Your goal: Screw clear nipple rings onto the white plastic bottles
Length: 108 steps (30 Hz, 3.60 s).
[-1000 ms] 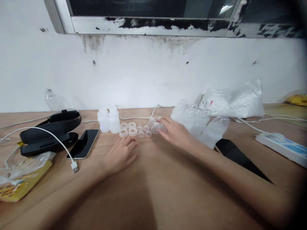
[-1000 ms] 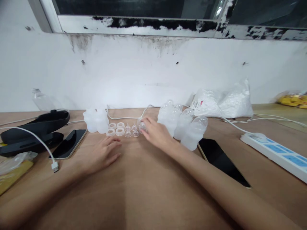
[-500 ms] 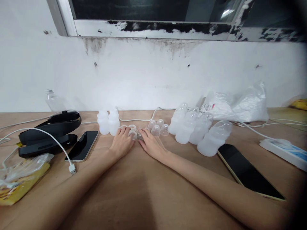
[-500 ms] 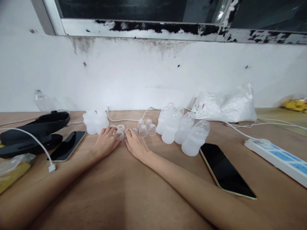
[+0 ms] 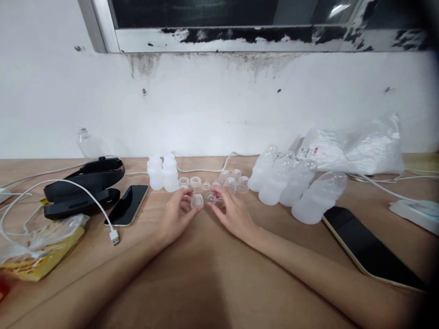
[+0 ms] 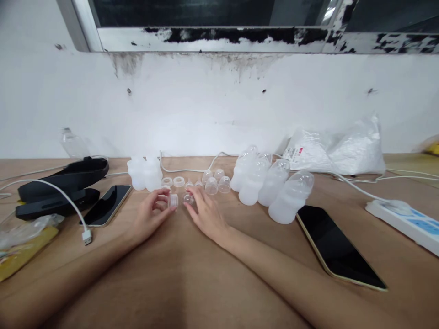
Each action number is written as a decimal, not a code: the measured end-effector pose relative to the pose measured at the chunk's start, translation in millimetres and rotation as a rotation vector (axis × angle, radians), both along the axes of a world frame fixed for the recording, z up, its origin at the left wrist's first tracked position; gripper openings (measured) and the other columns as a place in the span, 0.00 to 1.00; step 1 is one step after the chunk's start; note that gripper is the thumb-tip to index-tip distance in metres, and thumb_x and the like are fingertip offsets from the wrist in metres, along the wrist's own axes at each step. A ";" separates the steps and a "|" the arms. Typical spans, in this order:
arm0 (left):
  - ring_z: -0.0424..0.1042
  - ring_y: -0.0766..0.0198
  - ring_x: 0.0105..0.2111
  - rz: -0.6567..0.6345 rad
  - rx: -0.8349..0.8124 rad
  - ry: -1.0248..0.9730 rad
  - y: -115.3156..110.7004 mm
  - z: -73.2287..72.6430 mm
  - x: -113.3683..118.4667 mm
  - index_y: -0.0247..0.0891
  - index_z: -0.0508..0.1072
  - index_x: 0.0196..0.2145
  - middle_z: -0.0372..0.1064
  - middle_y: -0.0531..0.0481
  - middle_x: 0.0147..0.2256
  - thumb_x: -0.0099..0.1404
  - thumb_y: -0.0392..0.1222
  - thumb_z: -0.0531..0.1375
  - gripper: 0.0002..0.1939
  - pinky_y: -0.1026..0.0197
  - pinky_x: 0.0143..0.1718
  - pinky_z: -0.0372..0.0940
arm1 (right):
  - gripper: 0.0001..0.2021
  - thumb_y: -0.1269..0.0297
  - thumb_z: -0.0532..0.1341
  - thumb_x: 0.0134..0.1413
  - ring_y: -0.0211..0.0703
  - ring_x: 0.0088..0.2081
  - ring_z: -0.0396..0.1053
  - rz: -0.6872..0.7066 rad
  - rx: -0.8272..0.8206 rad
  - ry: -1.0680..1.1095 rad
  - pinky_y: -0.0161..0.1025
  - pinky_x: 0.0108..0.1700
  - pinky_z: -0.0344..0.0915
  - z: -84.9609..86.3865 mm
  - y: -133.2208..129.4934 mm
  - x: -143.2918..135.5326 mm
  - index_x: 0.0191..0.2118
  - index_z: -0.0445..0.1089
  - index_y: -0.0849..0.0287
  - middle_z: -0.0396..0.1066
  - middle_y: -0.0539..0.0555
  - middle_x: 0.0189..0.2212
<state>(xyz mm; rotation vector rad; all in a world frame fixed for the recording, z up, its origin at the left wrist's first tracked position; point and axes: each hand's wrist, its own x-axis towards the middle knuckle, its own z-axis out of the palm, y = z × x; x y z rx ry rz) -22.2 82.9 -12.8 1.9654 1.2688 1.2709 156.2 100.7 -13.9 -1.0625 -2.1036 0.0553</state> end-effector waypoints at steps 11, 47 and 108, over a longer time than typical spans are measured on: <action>0.67 0.61 0.45 -0.332 -0.265 -0.357 3.1 -1.8 1.5 0.35 0.61 0.36 0.66 0.45 0.43 0.52 0.36 0.62 0.15 0.54 0.50 0.62 | 0.17 0.74 0.50 0.54 0.38 0.41 0.63 0.220 0.081 0.108 0.38 0.42 0.66 2.7 -6.8 -0.4 0.50 0.56 0.56 0.64 0.54 0.44; 0.62 0.70 0.21 -0.083 -0.138 0.021 -5.0 3.1 16.9 0.36 0.63 0.31 0.60 0.56 0.20 0.55 0.35 0.53 0.03 0.68 0.23 0.58 | 0.11 0.57 0.52 0.52 0.26 0.18 0.65 0.237 -0.665 0.422 0.23 0.10 0.55 4.3 -16.3 -11.9 0.34 0.61 0.61 0.57 0.51 0.35; 0.65 0.68 0.23 -0.225 -0.203 -0.008 7.9 0.4 8.9 0.37 0.59 0.29 0.64 0.55 0.24 0.55 0.41 0.57 0.08 0.67 0.25 0.60 | 0.08 0.67 0.55 0.46 0.28 0.23 0.62 0.252 -0.766 0.539 0.27 0.18 0.65 2.9 -11.7 -15.7 0.32 0.54 0.59 0.59 0.46 0.25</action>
